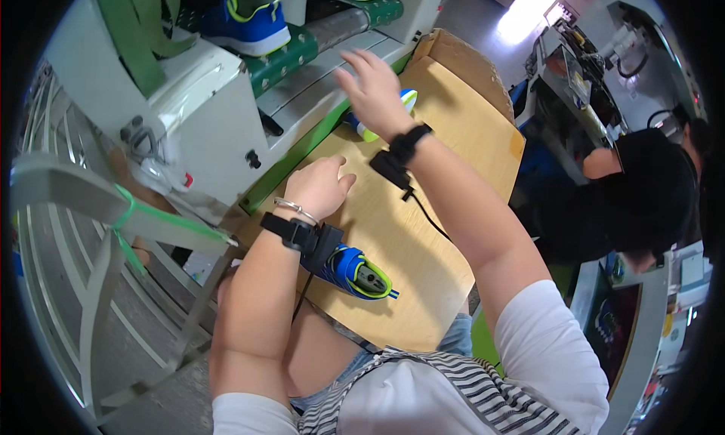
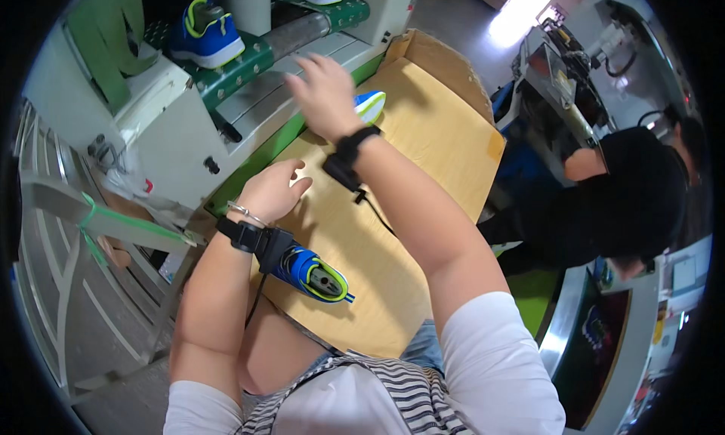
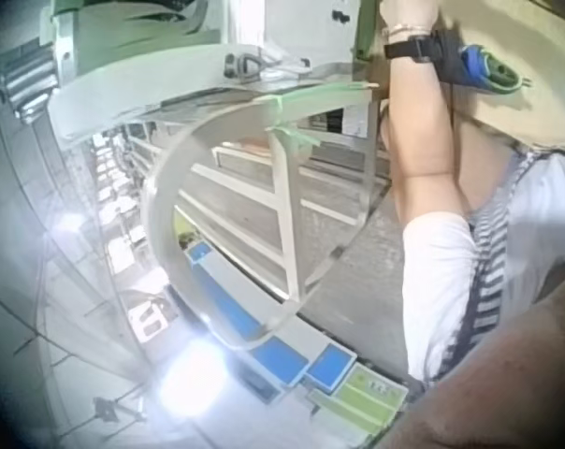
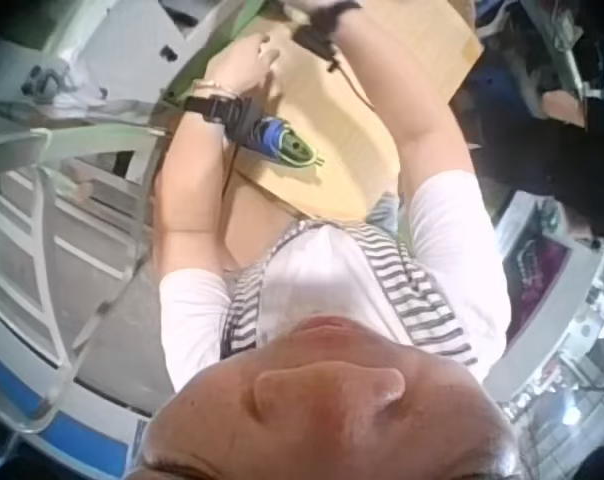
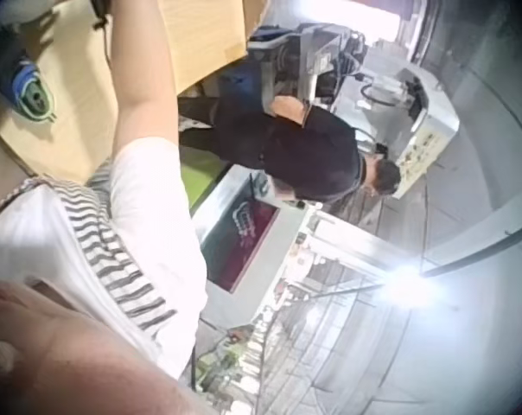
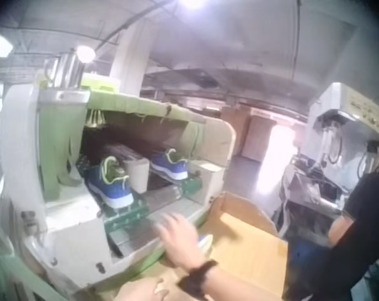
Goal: Inspecting shoe components and placing shoes on a conveyor belt for processing.
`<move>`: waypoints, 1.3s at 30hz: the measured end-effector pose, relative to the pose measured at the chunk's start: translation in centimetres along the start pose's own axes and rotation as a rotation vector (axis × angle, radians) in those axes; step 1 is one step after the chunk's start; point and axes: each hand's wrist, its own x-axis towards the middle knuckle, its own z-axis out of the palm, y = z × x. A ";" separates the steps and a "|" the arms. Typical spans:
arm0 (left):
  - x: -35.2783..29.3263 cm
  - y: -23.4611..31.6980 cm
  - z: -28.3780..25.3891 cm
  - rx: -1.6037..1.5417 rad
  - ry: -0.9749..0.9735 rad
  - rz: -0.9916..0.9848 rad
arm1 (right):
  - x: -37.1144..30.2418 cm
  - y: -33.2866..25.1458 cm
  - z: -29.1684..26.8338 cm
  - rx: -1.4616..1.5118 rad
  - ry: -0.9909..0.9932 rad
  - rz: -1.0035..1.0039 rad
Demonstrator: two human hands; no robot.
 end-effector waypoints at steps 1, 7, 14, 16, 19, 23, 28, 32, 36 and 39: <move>0.1 0.5 0.3 0.005 0.013 0.022 | -2.7 2.5 -1.5 -0.148 -0.152 0.067; -0.6 -0.3 0.0 0.128 -0.138 -0.048 | -15.8 4.6 -4.4 -0.408 -0.553 0.329; -0.3 -0.5 0.6 0.159 -0.161 -0.035 | -13.5 6.8 -4.1 0.532 0.079 0.897; -0.2 -0.4 0.6 0.146 -0.173 -0.022 | -13.6 6.7 -1.9 0.192 -0.006 0.891; 0.0 -1.1 0.5 0.116 -0.134 -0.002 | -13.6 6.8 -0.6 0.140 -0.014 0.892; 0.1 -2.7 0.6 0.135 -0.004 -0.020 | -14.2 1.1 -6.6 0.744 -0.554 0.730; 0.0 -2.0 -0.5 0.082 0.016 -0.078 | -20.0 -5.7 -9.0 0.766 -0.603 0.653; -0.3 -0.8 -0.8 -0.021 0.149 -0.104 | -17.3 -5.2 -9.9 0.790 -0.320 0.936; 0.0 -0.8 -1.0 -0.398 0.298 0.047 | -11.7 -5.9 -11.1 0.773 -0.068 0.683; -0.5 0.2 -1.9 -0.864 0.202 0.097 | -7.8 -7.5 -12.5 0.707 -0.037 0.529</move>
